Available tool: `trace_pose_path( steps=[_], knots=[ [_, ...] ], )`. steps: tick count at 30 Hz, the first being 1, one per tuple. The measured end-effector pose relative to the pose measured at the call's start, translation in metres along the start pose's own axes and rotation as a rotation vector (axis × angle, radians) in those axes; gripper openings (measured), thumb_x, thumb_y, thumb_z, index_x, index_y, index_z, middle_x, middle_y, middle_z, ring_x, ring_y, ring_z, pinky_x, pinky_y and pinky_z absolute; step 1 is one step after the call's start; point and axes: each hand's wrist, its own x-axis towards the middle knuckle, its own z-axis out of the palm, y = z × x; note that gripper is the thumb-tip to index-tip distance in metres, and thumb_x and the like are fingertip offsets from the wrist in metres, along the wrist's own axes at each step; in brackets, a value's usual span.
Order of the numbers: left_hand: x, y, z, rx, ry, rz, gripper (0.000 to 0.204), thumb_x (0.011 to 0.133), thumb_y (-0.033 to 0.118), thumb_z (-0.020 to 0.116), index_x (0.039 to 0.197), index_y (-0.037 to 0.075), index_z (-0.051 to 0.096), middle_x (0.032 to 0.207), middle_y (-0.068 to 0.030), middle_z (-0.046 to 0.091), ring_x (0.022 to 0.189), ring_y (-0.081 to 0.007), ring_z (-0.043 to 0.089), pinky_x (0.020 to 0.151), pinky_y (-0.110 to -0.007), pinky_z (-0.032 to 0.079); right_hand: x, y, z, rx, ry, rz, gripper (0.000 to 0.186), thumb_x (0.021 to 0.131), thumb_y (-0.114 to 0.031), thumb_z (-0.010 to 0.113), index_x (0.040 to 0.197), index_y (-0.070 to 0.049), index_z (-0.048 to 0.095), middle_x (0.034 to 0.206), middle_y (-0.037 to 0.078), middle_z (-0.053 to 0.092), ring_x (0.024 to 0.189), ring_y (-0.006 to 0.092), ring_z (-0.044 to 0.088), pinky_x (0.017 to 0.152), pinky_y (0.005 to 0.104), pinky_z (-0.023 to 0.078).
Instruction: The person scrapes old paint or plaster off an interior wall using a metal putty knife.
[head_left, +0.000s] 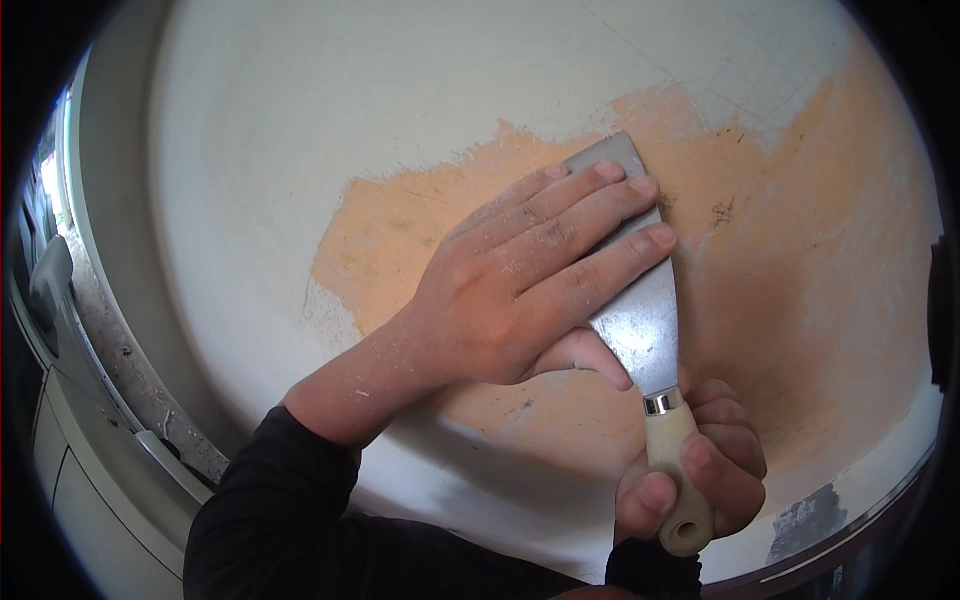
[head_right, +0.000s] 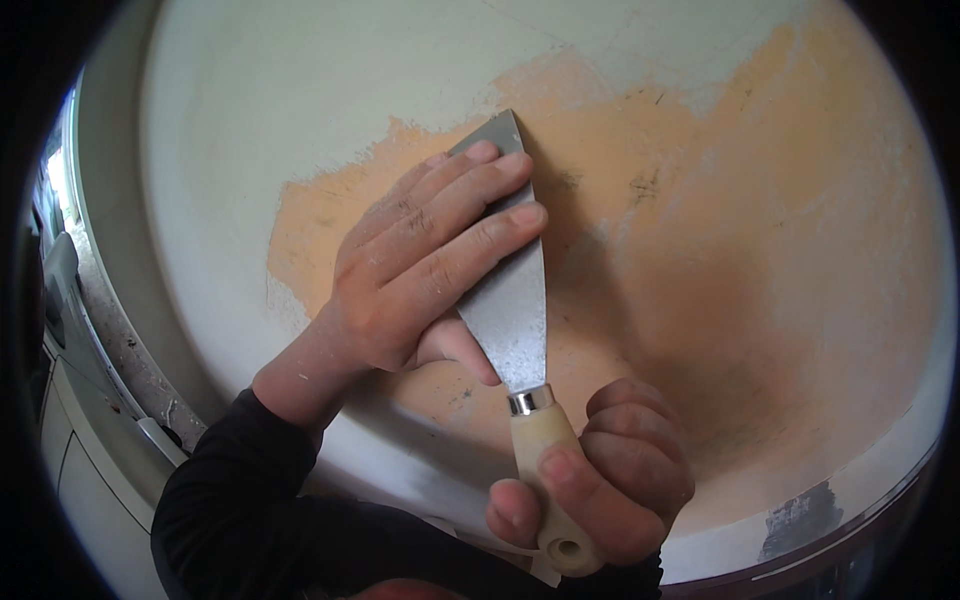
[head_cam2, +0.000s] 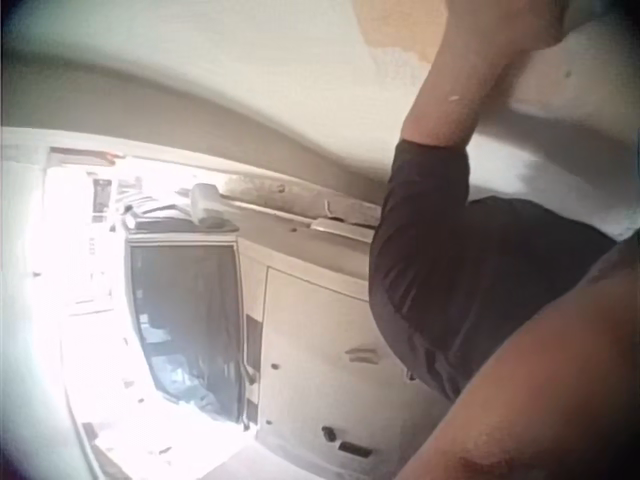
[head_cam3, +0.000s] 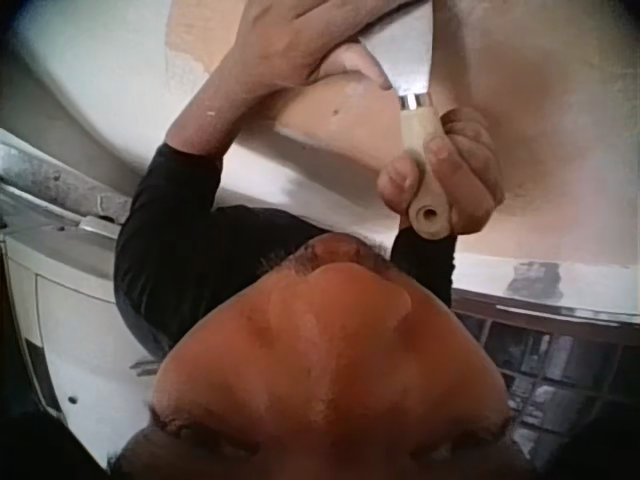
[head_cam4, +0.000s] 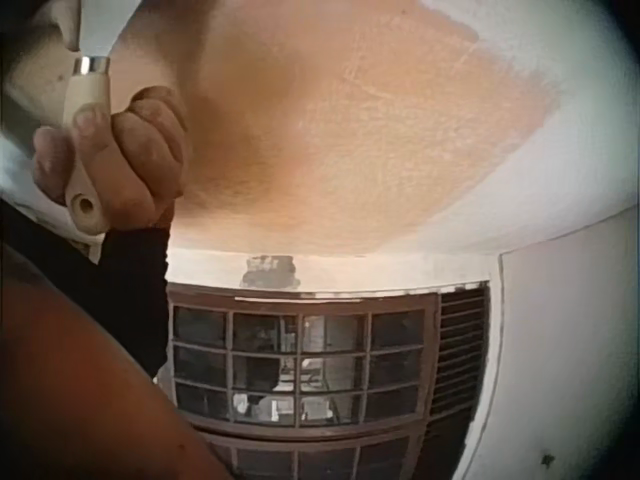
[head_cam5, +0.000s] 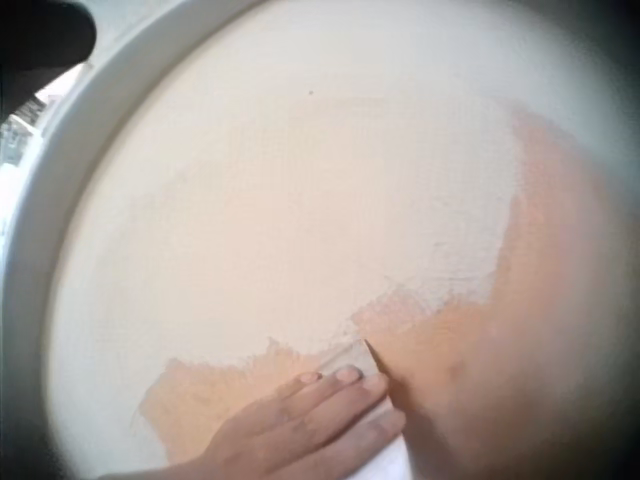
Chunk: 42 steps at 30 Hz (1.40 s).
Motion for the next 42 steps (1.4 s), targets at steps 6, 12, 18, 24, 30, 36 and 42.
trace_pose_path(
  steps=[6, 12, 18, 24, 30, 36, 42],
  knots=[
    [0.001, 0.002, 0.0, -0.03, -0.03, 0.02, 0.081, 0.083, 0.069, 0.049, 0.117, -0.002, 0.066, 0.122, -0.0241, 0.064, 0.115, -0.0425, 0.061, 0.098, -0.049, 0.049, 0.001, -0.005, -0.009, -0.004, -0.011, -0.042, 0.025, 0.087, -0.025, 0.068, 0.101, -0.01, 0.055, 0.083, 0.003, 0.046, 0.059, 0.0145, 0.042, 0.049, 0.0287, 0.038],
    [0.001, -0.001, 0.0, 0.039, 0.001, -0.003, 0.081, 0.083, 0.069, 0.048, 0.117, -0.002, 0.067, 0.121, -0.0242, 0.064, 0.115, -0.0427, 0.061, 0.097, -0.048, 0.049, 0.002, 0.001, -0.003, -0.026, 0.022, -0.029, 0.026, 0.087, -0.026, 0.069, 0.099, -0.009, 0.055, 0.086, 0.003, 0.047, 0.059, 0.0144, 0.041, 0.05, 0.0286, 0.039],
    [0.008, -0.007, -0.001, 0.035, 0.04, -0.004, 0.08, 0.084, 0.069, 0.047, 0.118, -0.001, 0.066, 0.121, -0.0233, 0.064, 0.111, -0.042, 0.063, 0.095, -0.049, 0.051, 0.011, -0.006, 0.012, -0.106, 0.102, 0.036, 0.026, 0.089, -0.029, 0.066, 0.101, -0.009, 0.053, 0.084, 0.003, 0.046, 0.055, 0.0145, 0.039, 0.049, 0.029, 0.038],
    [0.01, -0.001, 0.0, 0.002, 0.006, 0.016, 0.079, 0.084, 0.069, 0.047, 0.116, 0.0, 0.066, 0.121, -0.0227, 0.064, 0.112, -0.0417, 0.063, 0.095, -0.049, 0.051, 0.009, -0.008, -0.001, -0.032, 0.081, 0.074, 0.027, 0.09, -0.028, 0.065, 0.102, -0.007, 0.052, 0.081, 0.003, 0.046, 0.051, 0.0134, 0.037, 0.044, 0.028, 0.034],
    [0.007, -0.003, 0.002, 0.057, 0.015, 0.009, 0.08, 0.083, 0.069, 0.047, 0.116, -0.001, 0.067, 0.121, -0.0233, 0.064, 0.114, -0.0413, 0.062, 0.097, -0.049, 0.05, 0.003, 0.003, -0.004, -0.013, 0.038, 0.075, 0.029, 0.089, -0.028, 0.067, 0.104, -0.007, 0.053, 0.074, 0.003, 0.046, 0.049, 0.0129, 0.037, 0.042, 0.027, 0.034],
    [0.009, -0.004, 0.003, 0.062, 0.01, 0.01, 0.081, 0.083, 0.069, 0.047, 0.117, -0.002, 0.066, 0.122, -0.024, 0.063, 0.115, -0.0418, 0.062, 0.097, -0.049, 0.05, 0.003, 0.009, -0.011, 0.033, 0.001, 0.094, 0.028, 0.087, -0.023, 0.068, 0.104, -0.006, 0.053, 0.074, 0.003, 0.046, 0.048, 0.0132, 0.037, 0.04, 0.027, 0.033],
    [0.008, -0.003, 0.002, 0.018, 0.008, 0.019, 0.081, 0.083, 0.069, 0.048, 0.116, -0.003, 0.066, 0.122, -0.0239, 0.063, 0.115, -0.0422, 0.062, 0.097, -0.049, 0.05, 0.005, 0.003, -0.009, 0.032, -0.002, 0.016, 0.03, 0.088, -0.024, 0.068, 0.105, -0.005, 0.052, 0.074, 0.004, 0.046, 0.047, 0.0133, 0.037, 0.039, 0.0278, 0.032]
  ],
)
